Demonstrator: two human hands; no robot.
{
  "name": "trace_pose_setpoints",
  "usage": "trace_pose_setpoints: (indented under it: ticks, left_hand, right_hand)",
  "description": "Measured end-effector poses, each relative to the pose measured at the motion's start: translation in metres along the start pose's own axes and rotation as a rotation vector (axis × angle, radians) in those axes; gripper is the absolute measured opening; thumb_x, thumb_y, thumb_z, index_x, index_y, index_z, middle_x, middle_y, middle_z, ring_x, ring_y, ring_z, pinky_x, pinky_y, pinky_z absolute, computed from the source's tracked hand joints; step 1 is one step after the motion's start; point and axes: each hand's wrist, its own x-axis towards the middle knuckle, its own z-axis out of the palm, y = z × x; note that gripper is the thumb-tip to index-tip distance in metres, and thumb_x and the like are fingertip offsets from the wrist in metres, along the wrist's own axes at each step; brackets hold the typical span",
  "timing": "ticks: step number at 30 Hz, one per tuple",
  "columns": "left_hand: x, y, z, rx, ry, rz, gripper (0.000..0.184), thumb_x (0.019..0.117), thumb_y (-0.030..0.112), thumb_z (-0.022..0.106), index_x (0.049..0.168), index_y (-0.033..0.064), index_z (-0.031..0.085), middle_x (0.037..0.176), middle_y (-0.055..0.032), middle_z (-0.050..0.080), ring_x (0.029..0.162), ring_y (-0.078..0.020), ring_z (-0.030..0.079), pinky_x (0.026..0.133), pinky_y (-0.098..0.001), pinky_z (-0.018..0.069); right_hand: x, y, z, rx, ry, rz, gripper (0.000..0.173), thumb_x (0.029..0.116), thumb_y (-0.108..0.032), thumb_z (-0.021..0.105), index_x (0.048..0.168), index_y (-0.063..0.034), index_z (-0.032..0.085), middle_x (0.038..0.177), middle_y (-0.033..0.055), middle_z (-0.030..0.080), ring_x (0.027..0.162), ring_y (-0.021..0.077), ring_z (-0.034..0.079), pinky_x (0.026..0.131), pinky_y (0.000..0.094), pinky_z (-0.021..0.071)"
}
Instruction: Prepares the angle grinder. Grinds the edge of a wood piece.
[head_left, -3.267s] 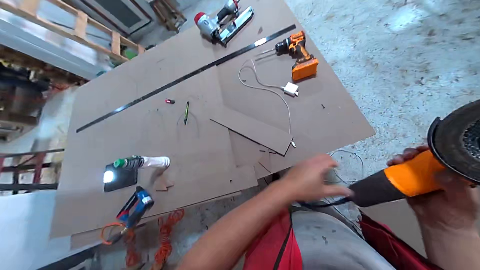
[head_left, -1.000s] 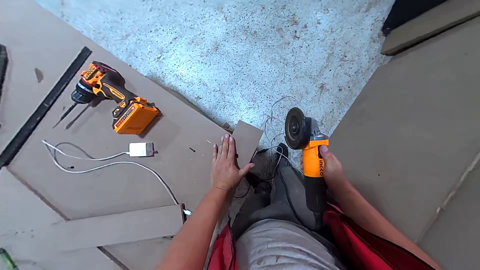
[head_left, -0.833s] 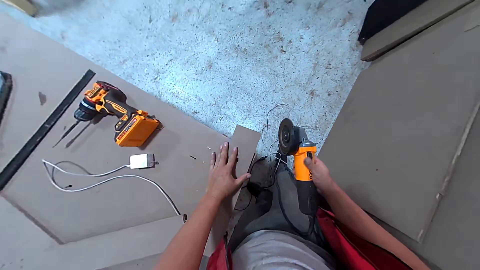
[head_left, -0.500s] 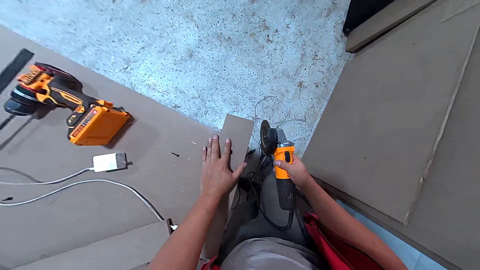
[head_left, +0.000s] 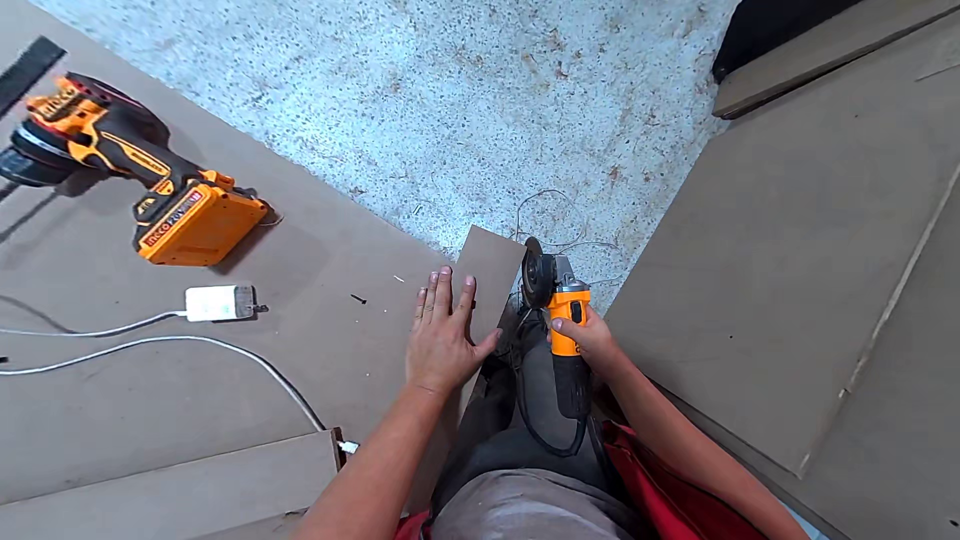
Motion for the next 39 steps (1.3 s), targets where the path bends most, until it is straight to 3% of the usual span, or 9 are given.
trace_pose_setpoints:
  ticks: [7, 12, 20, 39]
  left_hand:
    - [0.000, -0.003, 0.003, -0.006, -0.003, -0.007, 0.098, 0.0841, 0.082, 0.049, 0.162, 0.0245, 0.034, 0.171, -0.0139, 0.017, 0.159, -0.0290, 0.013, 0.129, -0.0512, 0.0152]
    - [0.000, -0.003, 0.003, -0.011, 0.006, 0.001, 0.097, 0.0843, 0.081, 0.050, 0.162, 0.0248, 0.034, 0.171, -0.0142, 0.018, 0.159, -0.0296, 0.013, 0.129, -0.0517, 0.0155]
    - [-0.001, -0.004, 0.004, -0.027, 0.018, 0.003, 0.098, 0.0840, 0.080, 0.052, 0.162, 0.0241, 0.034, 0.171, -0.0138, 0.018, 0.159, -0.0296, 0.014, 0.129, -0.0512, 0.0161]
    - [-0.001, -0.004, 0.003, -0.034, 0.015, -0.004, 0.098, 0.0841, 0.080, 0.054, 0.162, 0.0228, 0.035, 0.171, -0.0138, 0.017, 0.159, -0.0286, 0.014, 0.129, -0.0504, 0.0162]
  right_hand:
    - [0.006, -0.007, -0.017, -0.106, -0.069, 0.005, 0.064, 0.0812, -0.030, 0.081, 0.130, -0.0010, 0.051, 0.094, 0.0185, 0.072, 0.079, 0.0276, 0.074, 0.073, 0.0414, 0.0634]
    - [0.006, -0.031, -0.031, -0.256, -0.098, 0.041, 0.060, 0.0846, -0.028, 0.079, 0.134, -0.0077, 0.052, 0.098, 0.0155, 0.073, 0.080, 0.0267, 0.074, 0.072, 0.0417, 0.0633]
    - [0.014, -0.047, -0.041, -0.367, -0.145, 0.044, 0.062, 0.0842, -0.032, 0.078, 0.136, -0.0098, 0.052, 0.099, 0.0140, 0.074, 0.080, 0.0248, 0.074, 0.072, 0.0408, 0.0632]
    - [0.049, -0.089, -0.070, -0.576, -0.284, 0.123, 0.061, 0.0804, -0.029, 0.080, 0.131, -0.0061, 0.055, 0.097, 0.0138, 0.074, 0.079, 0.0248, 0.074, 0.074, 0.0406, 0.0639]
